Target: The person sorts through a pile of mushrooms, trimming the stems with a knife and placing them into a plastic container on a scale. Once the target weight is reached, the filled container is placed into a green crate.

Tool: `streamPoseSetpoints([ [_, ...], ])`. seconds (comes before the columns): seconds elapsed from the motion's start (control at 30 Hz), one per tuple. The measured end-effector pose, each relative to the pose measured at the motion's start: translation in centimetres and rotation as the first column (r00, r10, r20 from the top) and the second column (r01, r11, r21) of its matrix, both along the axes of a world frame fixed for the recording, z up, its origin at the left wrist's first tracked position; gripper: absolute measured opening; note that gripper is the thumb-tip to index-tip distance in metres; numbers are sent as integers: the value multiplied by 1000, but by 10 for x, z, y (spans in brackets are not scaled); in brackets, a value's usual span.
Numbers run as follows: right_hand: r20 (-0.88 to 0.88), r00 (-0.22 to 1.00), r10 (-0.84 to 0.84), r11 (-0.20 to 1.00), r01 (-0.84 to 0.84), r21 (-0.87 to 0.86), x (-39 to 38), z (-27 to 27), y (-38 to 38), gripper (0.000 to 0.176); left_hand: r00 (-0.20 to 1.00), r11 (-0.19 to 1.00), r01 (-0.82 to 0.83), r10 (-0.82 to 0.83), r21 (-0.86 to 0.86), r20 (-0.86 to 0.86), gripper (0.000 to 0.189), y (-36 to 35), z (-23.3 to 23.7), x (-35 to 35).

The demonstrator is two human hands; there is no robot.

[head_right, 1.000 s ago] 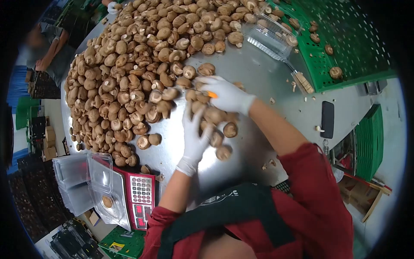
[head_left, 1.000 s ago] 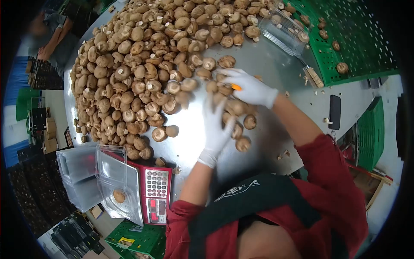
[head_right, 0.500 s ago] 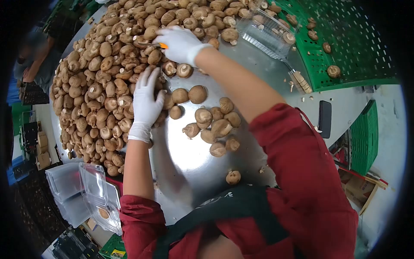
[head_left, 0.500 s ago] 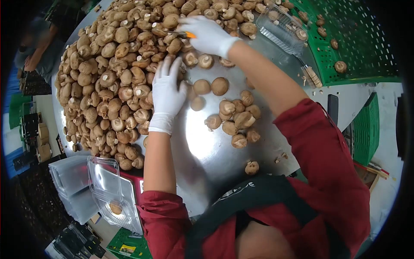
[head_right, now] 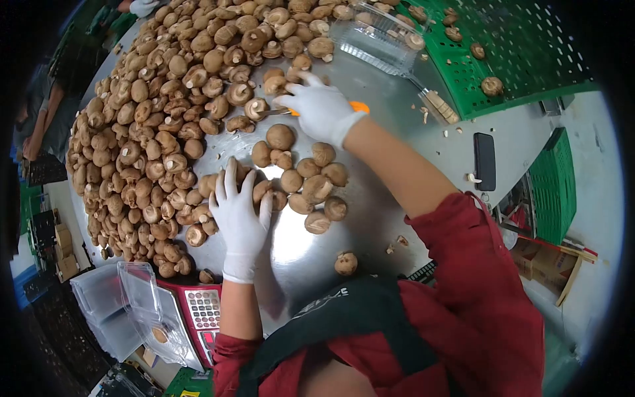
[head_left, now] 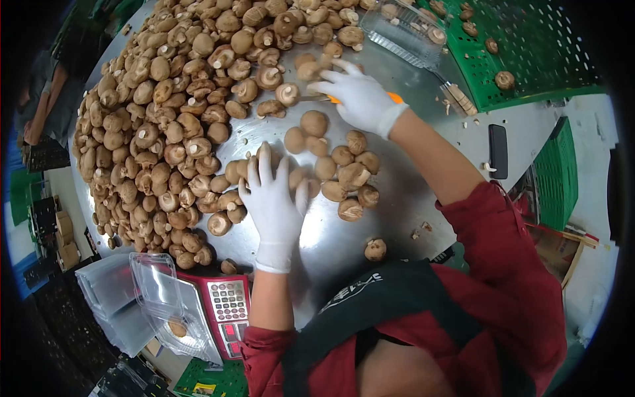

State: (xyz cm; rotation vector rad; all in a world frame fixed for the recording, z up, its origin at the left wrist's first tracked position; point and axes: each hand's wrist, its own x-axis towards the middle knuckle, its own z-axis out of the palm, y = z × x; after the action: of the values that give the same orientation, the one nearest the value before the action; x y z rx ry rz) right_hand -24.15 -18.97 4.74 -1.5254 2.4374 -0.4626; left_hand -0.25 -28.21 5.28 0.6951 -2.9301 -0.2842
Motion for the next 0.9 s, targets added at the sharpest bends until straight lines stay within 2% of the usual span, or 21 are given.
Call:
streamPoseSetpoints([
  [0.03, 39, 999, -23, 1000, 24, -13, -1, 1, 14, 55, 1000, 1000, 6, -6, -8, 4, 46, 5, 4, 4],
  [0.13, 278, 960, 44, 998, -28, -59, -20, -6, 55, 58, 1000, 1000, 13, -13, -20, -19, 42, 12, 18, 2],
  [0.17, 281, 955, 96, 994, -75, -84, -22, -6, 66, 60, 998, 1000, 11, -12, -8, -58, 41, 8, 19, -5],
  [0.27, 341, 939, 53, 992, -11, -125, -12, 11, 87, 60, 978, 999, 35, -30, 18, -207, 37, -12, 11, -32],
  [0.33, 383, 923, 30, 988, 31, -153, -6, 18, 95, 58, 993, 988, 60, -44, 143, -113, 35, -28, -8, -49],
  [0.37, 403, 915, 20, 985, 52, -166, -4, 20, 98, 58, 992, 972, 71, -45, 226, -118, 35, -36, -10, -53],
  [0.43, 266, 964, -18, 964, 88, -253, 1, 19, 103, 49, 989, 930, 110, -68, 352, -129, 34, -44, -5, -57],
  [0.47, 200, 979, -40, 950, 99, -295, 4, 17, 102, 45, 994, 911, 98, -70, 401, -82, 34, -46, 0, -59],
  [0.53, 350, 933, -81, 946, 182, -267, 6, 23, 94, 40, 997, 870, 57, -75, 490, 17, 34, -51, 9, -59],
  [0.57, 423, 901, -98, 943, 221, -251, 8, 24, 86, 38, 997, 868, 58, -73, 494, 12, 34, -54, 11, -55],
  [0.6, 371, 927, -55, 935, 178, -307, 11, 20, 75, 36, 998, 734, 28, 18, 679, -61, 34, -55, 9, -51],
  [0.67, 259, 966, 29, 909, 82, -410, 19, 10, 48, 34, 961, 358, 35, 244, 933, -129, 34, -57, 4, -40],
  [0.7, 254, 966, 50, 939, 40, -340, 24, 7, 32, 34, 943, 157, 10, 328, 988, -62, 37, -58, 9, -34],
  [0.8, 193, 975, 107, 987, -81, -139, 31, -6, -6, 35, 869, 33, 219, 447, 975, -210, 39, -59, -6, -16],
  [0.87, 180, 976, 124, 992, -125, -5, 30, -10, -22, 37, 841, -74, 280, 500, 957, -207, 42, -61, -5, -6],
  [0.9, 193, 973, 125, 991, -131, 20, 27, 0, -23, 28, 823, -106, 302, 531, 947, -203, 42, -62, -5, -2],
])
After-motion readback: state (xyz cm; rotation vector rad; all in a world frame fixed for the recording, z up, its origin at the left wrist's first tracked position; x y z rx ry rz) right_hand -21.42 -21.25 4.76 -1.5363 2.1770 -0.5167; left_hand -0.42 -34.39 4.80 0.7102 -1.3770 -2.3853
